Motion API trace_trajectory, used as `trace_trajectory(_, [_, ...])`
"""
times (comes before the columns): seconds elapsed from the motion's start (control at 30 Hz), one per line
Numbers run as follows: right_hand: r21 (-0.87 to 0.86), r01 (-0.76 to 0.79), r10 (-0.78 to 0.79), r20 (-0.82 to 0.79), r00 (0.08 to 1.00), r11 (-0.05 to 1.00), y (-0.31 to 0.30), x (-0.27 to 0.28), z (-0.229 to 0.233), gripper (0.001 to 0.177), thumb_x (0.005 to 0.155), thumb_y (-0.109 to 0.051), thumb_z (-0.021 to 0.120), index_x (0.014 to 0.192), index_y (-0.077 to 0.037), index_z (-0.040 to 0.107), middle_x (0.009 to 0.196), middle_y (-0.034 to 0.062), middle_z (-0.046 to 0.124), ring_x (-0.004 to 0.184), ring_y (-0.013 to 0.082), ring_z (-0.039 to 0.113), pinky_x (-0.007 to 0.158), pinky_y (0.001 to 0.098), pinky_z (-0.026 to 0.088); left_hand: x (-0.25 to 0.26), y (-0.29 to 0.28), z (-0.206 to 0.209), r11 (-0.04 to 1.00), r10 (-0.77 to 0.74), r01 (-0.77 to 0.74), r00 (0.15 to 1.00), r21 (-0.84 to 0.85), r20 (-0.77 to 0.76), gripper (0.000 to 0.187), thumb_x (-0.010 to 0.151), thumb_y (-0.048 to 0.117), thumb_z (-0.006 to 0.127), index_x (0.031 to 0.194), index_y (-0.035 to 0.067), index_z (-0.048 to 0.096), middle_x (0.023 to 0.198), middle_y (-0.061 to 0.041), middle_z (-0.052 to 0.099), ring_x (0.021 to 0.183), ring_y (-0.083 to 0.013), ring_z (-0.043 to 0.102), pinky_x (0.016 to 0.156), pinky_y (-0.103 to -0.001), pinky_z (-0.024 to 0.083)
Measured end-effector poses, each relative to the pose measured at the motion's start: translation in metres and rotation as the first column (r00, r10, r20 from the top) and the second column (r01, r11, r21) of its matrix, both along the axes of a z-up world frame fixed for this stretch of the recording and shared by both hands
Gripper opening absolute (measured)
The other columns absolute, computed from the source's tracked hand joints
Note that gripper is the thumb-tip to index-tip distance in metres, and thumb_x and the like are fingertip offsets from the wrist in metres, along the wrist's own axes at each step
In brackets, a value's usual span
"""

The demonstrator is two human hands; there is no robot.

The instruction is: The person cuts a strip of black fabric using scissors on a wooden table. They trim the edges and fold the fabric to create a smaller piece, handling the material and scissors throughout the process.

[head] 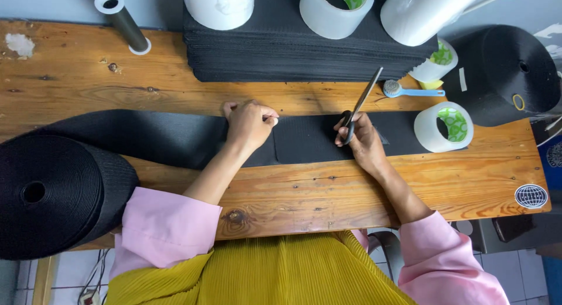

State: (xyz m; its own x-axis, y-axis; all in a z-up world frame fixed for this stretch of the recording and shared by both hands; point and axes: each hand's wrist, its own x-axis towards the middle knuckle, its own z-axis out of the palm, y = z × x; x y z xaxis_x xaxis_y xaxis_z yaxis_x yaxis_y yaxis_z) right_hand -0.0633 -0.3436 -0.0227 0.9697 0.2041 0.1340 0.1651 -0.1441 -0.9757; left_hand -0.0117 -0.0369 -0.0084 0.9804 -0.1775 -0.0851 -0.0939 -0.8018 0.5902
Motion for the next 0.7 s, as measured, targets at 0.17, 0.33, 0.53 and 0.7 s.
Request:
trace_trajectory(0.17, [0.008, 0.006, -0.006, -0.004, 1.0, 1.0, -0.018, -0.001, -0.003, 0.024, 0.105, -0.01, 0.06, 0.115, 0.006, 0.045, 0.104, 0.0238, 0.066, 0.073, 0.0226, 0.072, 0.069, 0.0337, 0.063, 0.001, -0.014, 0.0, 1.0, -0.011, 0.01, 0.999, -0.022, -0.033, 0.013, 0.085, 0.027, 0.068, 0.091, 0.03, 0.079, 0.093, -0.001, 0.07, 0.106, -0.0228, 0.065, 0.108, -0.052, 0.025])
trace_trajectory(0.33, [0.01, 0.005, -0.005, -0.007, 1.0, 1.0, -0.024, 0.0, -0.004, 0.024, 0.105, -0.008, 0.06, 0.115, 0.006, 0.044, 0.103, 0.0242, 0.066, 0.073, 0.0222, 0.072, 0.068, 0.0328, 0.064, 0.01, -0.019, -0.008, 0.998, -0.034, 0.032, 0.999, -0.058, -0.033, 0.012, 0.084, 0.025, 0.068, 0.089, 0.03, 0.079, 0.09, 0.0, 0.07, 0.102, -0.022, 0.066, 0.103, -0.047, 0.032])
trace_trajectory(0.53, [0.007, 0.031, -0.031, -0.007, 1.0, 1.0, -0.013, -0.006, 0.0, 0.024, 0.102, -0.007, 0.064, 0.113, 0.007, 0.048, 0.1, 0.0244, 0.067, 0.07, 0.0219, 0.071, 0.068, 0.0344, 0.065, 0.01, -0.016, 0.003, 0.994, -0.083, 0.077, 0.993, -0.074, -0.083, 0.014, 0.085, 0.025, 0.066, 0.087, 0.03, 0.079, 0.091, 0.001, 0.07, 0.103, -0.0208, 0.065, 0.104, -0.046, 0.029])
trace_trajectory(0.7, [0.273, 0.06, -0.044, -0.063, 0.997, 0.96, 0.053, -0.032, 0.02, 0.03, 0.103, -0.022, 0.061, 0.115, 0.003, 0.05, 0.1, 0.0238, 0.067, 0.069, 0.0216, 0.073, 0.075, 0.0384, 0.065, 0.011, -0.013, 0.006, 0.995, -0.087, 0.084, 0.994, -0.051, -0.066, 0.013, 0.085, 0.028, 0.066, 0.088, 0.031, 0.078, 0.091, 0.001, 0.07, 0.102, -0.0212, 0.066, 0.105, -0.048, 0.029])
